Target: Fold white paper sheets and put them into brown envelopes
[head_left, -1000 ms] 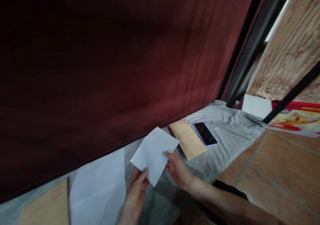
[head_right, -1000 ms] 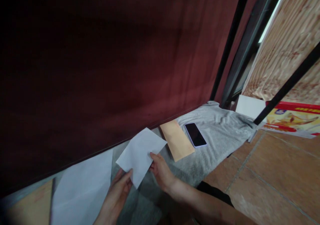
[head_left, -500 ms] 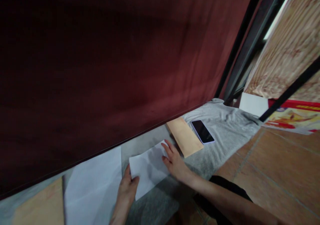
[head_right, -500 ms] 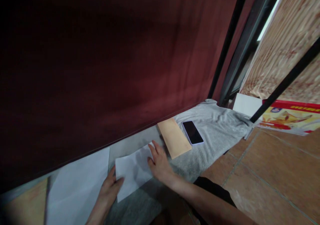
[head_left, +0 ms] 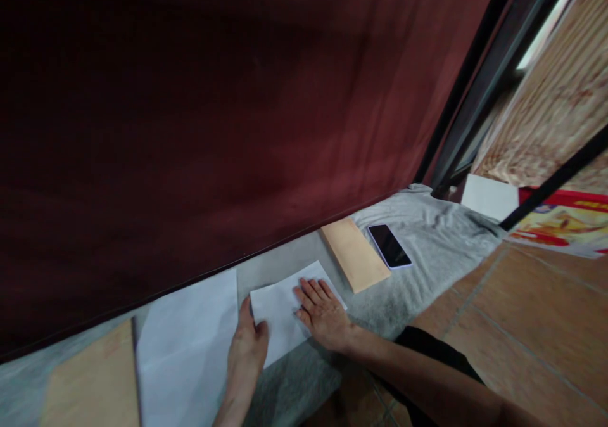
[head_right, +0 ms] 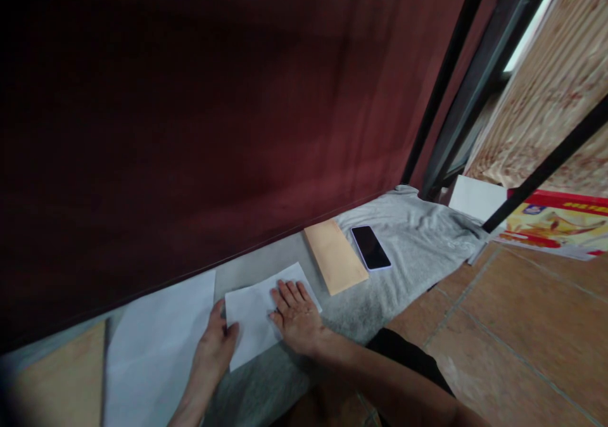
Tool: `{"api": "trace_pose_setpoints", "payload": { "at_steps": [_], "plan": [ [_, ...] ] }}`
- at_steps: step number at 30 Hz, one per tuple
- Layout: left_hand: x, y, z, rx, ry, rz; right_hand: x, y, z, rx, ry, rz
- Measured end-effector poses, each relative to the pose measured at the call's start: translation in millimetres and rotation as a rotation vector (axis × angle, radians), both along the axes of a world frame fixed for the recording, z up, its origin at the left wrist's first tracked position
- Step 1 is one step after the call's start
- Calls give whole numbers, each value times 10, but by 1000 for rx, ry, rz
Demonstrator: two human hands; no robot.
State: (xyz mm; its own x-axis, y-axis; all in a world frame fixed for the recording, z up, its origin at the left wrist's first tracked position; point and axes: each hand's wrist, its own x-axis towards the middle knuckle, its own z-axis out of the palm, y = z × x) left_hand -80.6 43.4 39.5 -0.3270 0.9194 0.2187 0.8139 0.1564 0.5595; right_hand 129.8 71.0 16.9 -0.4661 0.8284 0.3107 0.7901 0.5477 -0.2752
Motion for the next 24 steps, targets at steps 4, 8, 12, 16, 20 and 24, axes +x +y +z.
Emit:
{"api": "trace_pose_setpoints", "payload": {
  "at_steps": [4,8,12,16,20,24],
  "plan": [
    [324,-14,-45,206,181,-136,-13,-13,37,-16,-10,-13],
    [659,23,-281,159,353,-315,-1,-6,41,-36,-40,6],
    [699,55,-408,70,490,-300,-6,8,-19,-3,-34,-18],
    [595,47,-355,69,547,-256,-8,30,-113,81,-5,-60],
    [516,24,-316,72,541,-211,31,69,-203,169,11,-115],
    [479,23,-319,58,545,-171,85,106,-259,216,23,-138]
  ]
}}
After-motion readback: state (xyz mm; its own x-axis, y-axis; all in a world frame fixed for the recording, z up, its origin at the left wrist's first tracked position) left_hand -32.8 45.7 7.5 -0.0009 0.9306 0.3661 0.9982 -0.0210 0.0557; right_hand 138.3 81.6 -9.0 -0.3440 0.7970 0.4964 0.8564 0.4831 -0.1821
